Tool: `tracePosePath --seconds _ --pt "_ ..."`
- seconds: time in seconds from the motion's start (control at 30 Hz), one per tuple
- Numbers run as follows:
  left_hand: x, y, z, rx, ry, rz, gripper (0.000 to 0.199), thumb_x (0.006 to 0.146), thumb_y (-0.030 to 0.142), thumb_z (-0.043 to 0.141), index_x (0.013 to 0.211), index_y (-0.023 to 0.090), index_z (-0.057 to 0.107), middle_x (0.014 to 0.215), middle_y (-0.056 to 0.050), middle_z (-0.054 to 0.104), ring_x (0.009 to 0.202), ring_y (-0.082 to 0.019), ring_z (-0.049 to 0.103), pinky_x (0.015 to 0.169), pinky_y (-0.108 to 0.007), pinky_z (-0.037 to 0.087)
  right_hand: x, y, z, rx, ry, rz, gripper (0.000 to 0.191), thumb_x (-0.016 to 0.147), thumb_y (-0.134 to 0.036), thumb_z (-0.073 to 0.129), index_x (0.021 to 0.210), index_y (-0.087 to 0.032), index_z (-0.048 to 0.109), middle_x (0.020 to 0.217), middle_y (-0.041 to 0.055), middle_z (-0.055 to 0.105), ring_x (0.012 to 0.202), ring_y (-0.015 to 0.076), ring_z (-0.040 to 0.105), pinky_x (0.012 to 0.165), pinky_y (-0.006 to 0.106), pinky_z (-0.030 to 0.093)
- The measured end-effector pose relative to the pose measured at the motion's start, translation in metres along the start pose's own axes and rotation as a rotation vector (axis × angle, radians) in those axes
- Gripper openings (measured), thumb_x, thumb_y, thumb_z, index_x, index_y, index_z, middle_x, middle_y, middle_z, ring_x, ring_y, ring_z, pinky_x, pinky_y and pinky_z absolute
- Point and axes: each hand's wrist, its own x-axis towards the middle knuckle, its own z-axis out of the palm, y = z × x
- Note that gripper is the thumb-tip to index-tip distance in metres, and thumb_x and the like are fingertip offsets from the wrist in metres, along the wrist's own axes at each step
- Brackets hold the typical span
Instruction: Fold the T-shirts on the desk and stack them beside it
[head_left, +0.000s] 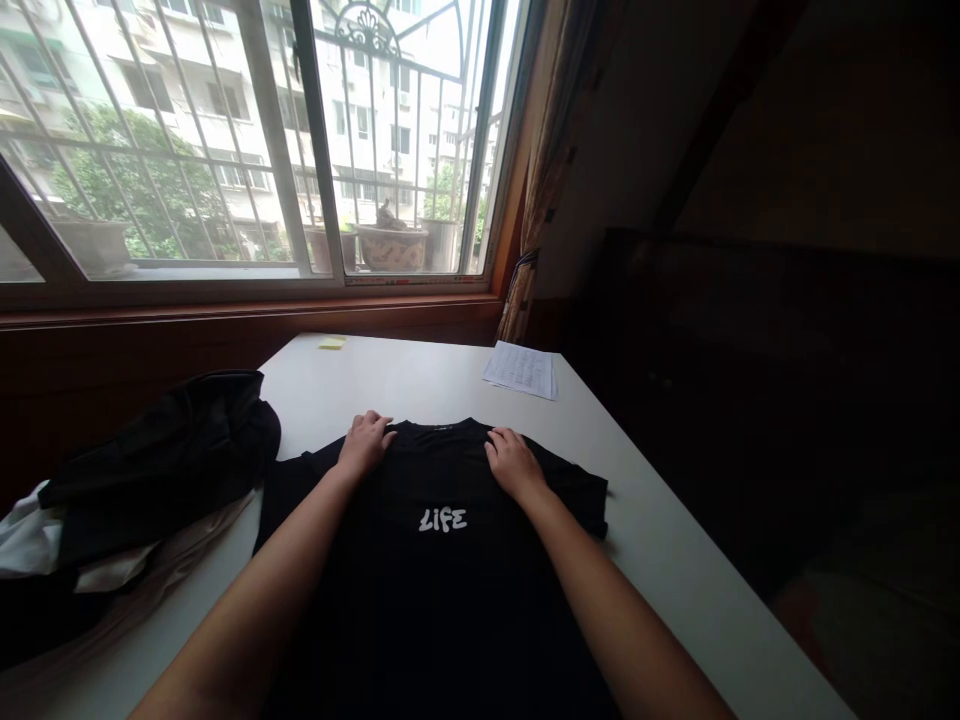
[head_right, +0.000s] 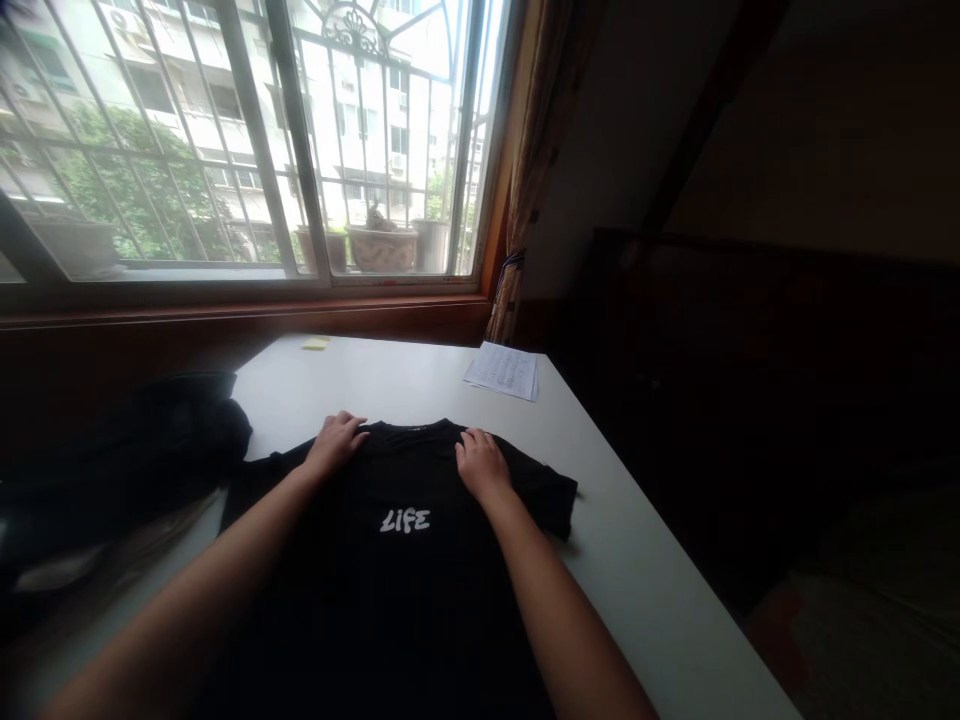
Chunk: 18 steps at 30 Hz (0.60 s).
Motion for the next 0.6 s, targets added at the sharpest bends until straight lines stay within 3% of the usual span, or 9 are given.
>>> tracePosePath --seconds 0.1,0.2,0.37,0.6 --pt "0.005 0.004 0.002 0.008 -0.004 -0.006 0.027 0.096 0.038 0.057 0.116 0.024 0.069 0.119 -0.01 0.062 0.116 -0.032 0.051 0.098 -0.041 0.047 0.015 -0.016 0.008 0.02 -0.032 -0.02 0.051 0.103 -0.038 0.029 0.143 -0.017 0.055 0.149 0.0088 0.052 0.136 0.02 0.044 0.116 0.028 0.03" --pt "0.009 0.007 0.005 0.015 -0.002 -0.006 0.02 0.096 0.034 0.058 0.109 0.025 0.069 0.115 -0.01 0.063 0.114 -0.032 0.051 0.093 -0.041 0.048 0.021 -0.023 0.02 0.023 -0.073 -0.005 0.056 0.103 -0.042 0.03 0.148 -0.015 0.048 0.157 0.0101 0.044 0.144 0.0217 0.035 0.12 0.033 0.024" --pt "0.011 0.005 0.011 0.029 0.045 -0.007 0.027 0.099 0.032 0.05 0.12 0.025 0.065 0.124 -0.011 0.059 0.118 -0.032 0.048 0.095 -0.043 0.047 0.019 -0.019 0.029 0.029 -0.137 0.001 0.065 0.104 -0.051 0.025 0.158 -0.015 0.032 0.166 0.0058 0.026 0.153 0.0193 0.019 0.125 0.037 0.01" --pt "0.019 -0.011 0.015 0.005 0.133 -0.023 0.032 0.099 0.026 0.046 0.126 0.02 0.062 0.126 -0.013 0.058 0.119 -0.032 0.05 0.1 -0.045 0.048 0.018 -0.015 0.027 0.034 -0.172 -0.003 0.069 0.103 -0.055 0.021 0.16 -0.016 0.026 0.168 0.0038 0.019 0.154 0.0172 0.014 0.125 0.037 0.005"
